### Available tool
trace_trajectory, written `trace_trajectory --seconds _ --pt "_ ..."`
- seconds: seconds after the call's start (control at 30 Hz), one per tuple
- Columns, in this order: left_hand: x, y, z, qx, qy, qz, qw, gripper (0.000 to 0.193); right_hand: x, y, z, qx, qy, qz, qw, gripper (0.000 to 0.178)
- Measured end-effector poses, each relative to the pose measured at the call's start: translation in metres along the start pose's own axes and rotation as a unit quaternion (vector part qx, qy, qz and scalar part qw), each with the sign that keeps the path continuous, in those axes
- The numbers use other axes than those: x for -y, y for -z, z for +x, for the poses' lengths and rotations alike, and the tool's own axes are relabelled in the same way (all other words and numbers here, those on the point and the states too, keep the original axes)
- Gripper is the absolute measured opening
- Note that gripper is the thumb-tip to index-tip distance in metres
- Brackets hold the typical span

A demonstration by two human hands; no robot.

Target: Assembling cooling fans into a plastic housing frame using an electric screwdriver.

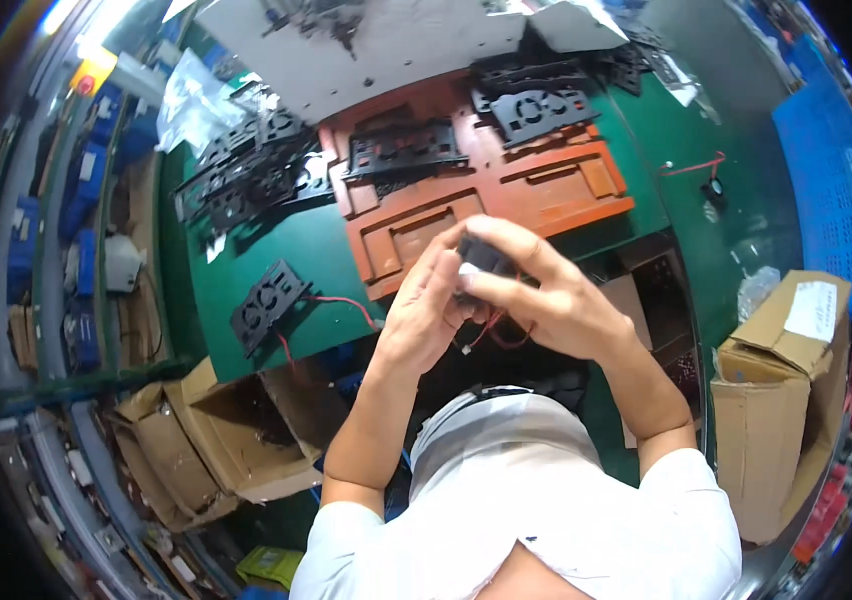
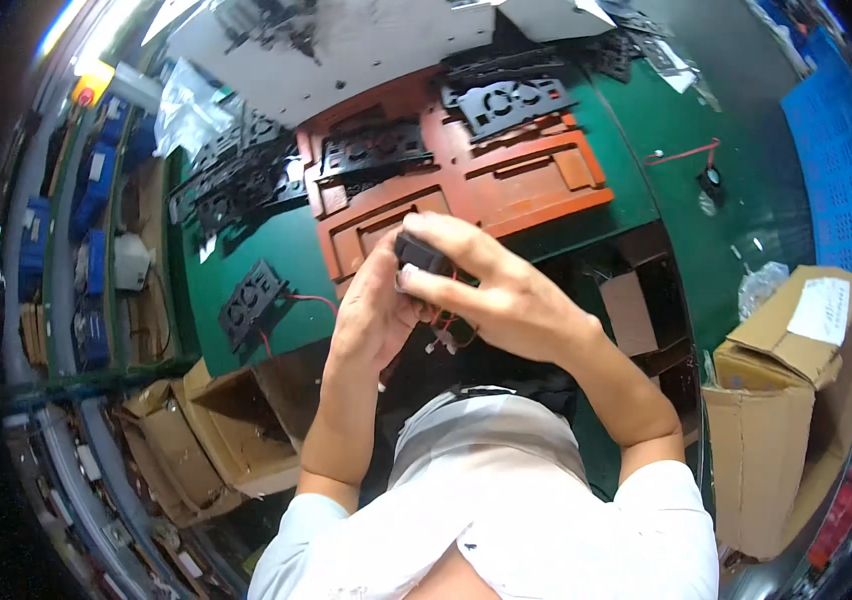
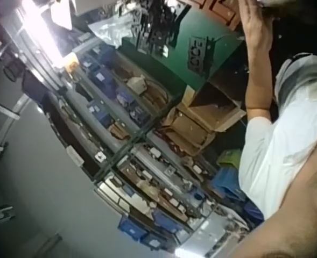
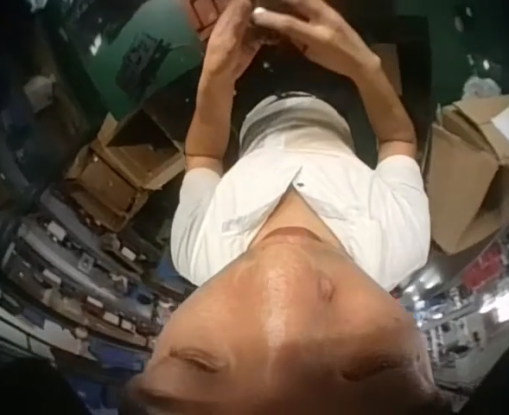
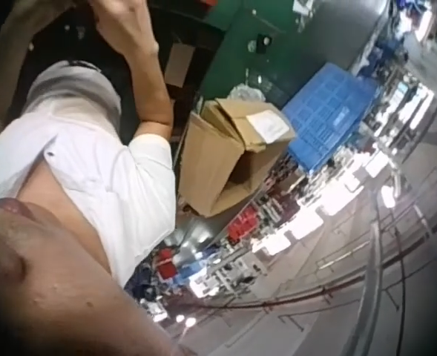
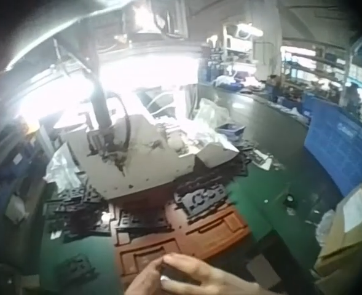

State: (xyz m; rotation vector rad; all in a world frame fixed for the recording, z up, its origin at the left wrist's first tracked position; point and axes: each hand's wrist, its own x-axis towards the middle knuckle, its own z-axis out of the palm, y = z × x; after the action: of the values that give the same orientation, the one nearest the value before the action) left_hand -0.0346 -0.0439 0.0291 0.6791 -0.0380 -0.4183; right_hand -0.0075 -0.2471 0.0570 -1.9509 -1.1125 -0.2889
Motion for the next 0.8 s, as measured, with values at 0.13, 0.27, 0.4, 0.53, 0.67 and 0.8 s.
trace_trajectory --seconds 0.13,0.27,0.4,0.53,0.67,0.8 --pt "-0.005 0.006 -0.012 -0.045 -0.014 0.054 0.997 0.047 -0.001 -0.012 -0.004 -0.004 -0.058 0.169 0.984 0.085" --pt "-0.005 0.014 -0.019 -0.080 -0.060 0.064 0.993 0.042 -0.004 -0.012 -0.005 -0.018 -0.183 0.403 0.897 0.073" --pt "-0.009 0.015 -0.020 -0.054 -0.075 0.019 0.996 0.043 -0.004 -0.017 0.006 0.006 -0.146 0.322 0.935 0.071" --pt "-0.011 0.020 -0.020 -0.115 -0.062 0.065 0.989 0.033 -0.001 -0.015 0.004 0.051 -0.063 0.140 0.987 0.071" --pt "-0.004 0.016 -0.018 -0.195 -0.131 0.133 0.963 0.030 0.001 0.035 0.004 0.246 -0.192 0.055 0.948 0.080" --pt "0.003 0.018 -0.013 -0.190 -0.110 0.197 0.956 0.035 0.009 0.001 0.018 0.038 -0.243 0.140 0.959 0.086"
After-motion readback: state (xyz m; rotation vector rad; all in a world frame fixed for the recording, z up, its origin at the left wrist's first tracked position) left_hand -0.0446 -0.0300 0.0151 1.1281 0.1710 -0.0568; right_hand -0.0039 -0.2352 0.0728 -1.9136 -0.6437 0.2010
